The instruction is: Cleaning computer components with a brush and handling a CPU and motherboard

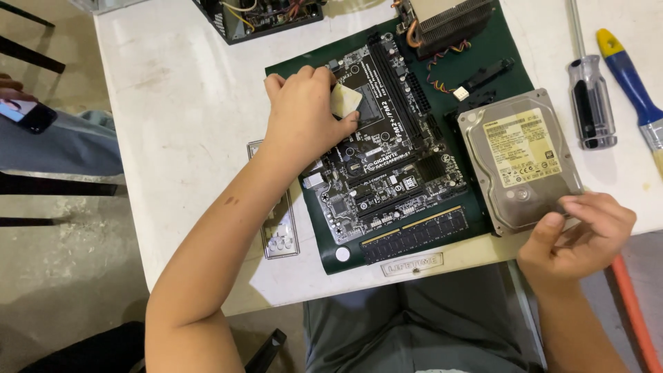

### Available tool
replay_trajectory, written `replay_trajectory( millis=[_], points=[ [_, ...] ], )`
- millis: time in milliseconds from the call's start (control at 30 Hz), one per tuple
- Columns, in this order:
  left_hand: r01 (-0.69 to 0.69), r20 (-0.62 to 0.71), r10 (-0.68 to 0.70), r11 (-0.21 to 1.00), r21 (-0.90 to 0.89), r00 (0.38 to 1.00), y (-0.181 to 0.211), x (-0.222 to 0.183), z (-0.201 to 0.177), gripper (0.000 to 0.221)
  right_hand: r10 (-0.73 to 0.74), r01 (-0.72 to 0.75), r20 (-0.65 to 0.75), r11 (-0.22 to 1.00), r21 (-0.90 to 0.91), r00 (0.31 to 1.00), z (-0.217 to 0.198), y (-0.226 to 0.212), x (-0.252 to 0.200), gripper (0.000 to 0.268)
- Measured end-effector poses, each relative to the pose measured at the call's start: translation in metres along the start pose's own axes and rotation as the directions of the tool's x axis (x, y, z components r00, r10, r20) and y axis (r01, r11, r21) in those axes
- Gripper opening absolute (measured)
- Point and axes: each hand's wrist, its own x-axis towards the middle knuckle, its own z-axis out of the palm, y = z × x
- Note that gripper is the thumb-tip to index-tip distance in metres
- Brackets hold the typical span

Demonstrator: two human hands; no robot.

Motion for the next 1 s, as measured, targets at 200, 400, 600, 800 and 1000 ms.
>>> replay_trajectory(
  millis=[200, 400, 600, 800, 1000],
  points=[
    [-0.039, -0.037, 0.037, 0.998, -0.052, 0.999, 0.001, -0.004, -0.006, 0.048, 0.046, -0.046, -0.003, 0.998, 0.033, 0.999, 0.002, -0.005, 0.000, 0.018],
    [-0.150, -0.103, 0.134, 0.974, -0.169, 0.986, 0.000, -0.012, -0.015, 0.039, 0.029, -0.030, 0.008, 0.999, 0.038, 1.000, 0.002, -0.006, 0.003, 0.017],
    [-0.223, -0.083, 0.213, 0.963, -0.153, 0.974, -0.001, -0.012, -0.018, 0.038, 0.051, -0.051, 0.021, 0.998, 0.032, 0.998, 0.001, -0.008, 0.003, 0.015],
    [-0.250, -0.086, 0.240, 0.959, -0.136, 0.967, -0.001, -0.011, -0.018, 0.039, 0.046, -0.047, 0.041, 0.998, 0.040, 0.998, 0.000, -0.010, 0.006, 0.016],
    [-0.282, -0.097, 0.272, 0.953, -0.110, 0.957, -0.001, -0.009, -0.017, 0.042, 0.036, -0.039, 0.056, 0.998, 0.043, 0.998, 0.000, -0.007, 0.004, 0.014]
  ],
)
